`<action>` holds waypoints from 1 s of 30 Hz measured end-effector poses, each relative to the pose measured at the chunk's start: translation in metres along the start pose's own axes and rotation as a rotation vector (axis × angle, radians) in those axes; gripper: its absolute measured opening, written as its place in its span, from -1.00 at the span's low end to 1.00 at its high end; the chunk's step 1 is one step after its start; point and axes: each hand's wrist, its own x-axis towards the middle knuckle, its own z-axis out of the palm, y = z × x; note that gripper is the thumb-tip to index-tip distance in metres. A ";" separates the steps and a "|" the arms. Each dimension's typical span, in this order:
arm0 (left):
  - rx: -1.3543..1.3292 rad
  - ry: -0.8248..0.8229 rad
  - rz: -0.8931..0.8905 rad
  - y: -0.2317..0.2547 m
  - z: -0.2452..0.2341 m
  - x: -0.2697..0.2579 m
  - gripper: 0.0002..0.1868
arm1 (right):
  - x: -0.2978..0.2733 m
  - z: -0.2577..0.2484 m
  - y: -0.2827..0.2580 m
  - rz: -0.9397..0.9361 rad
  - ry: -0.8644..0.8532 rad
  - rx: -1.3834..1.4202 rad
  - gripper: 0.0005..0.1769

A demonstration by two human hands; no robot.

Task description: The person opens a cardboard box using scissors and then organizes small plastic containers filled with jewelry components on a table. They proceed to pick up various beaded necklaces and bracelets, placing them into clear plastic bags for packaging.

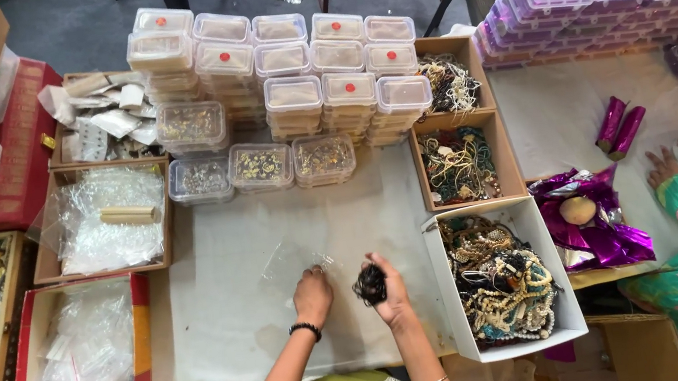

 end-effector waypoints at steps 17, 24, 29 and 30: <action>-0.075 -0.033 0.180 -0.032 0.000 0.020 -0.76 | -0.022 -0.006 0.028 -1.037 -0.845 -1.921 -0.42; 0.076 0.198 0.458 0.006 -0.052 -0.015 -0.76 | -0.014 0.033 0.027 -0.802 -0.816 -1.891 -0.27; -0.044 0.233 0.476 0.014 -0.077 -0.039 -0.79 | 0.015 0.018 0.069 -0.868 -0.887 -1.905 -0.21; -0.138 0.257 0.473 0.014 -0.086 -0.048 -0.82 | 0.026 0.010 0.076 -0.804 -0.797 -1.912 -0.32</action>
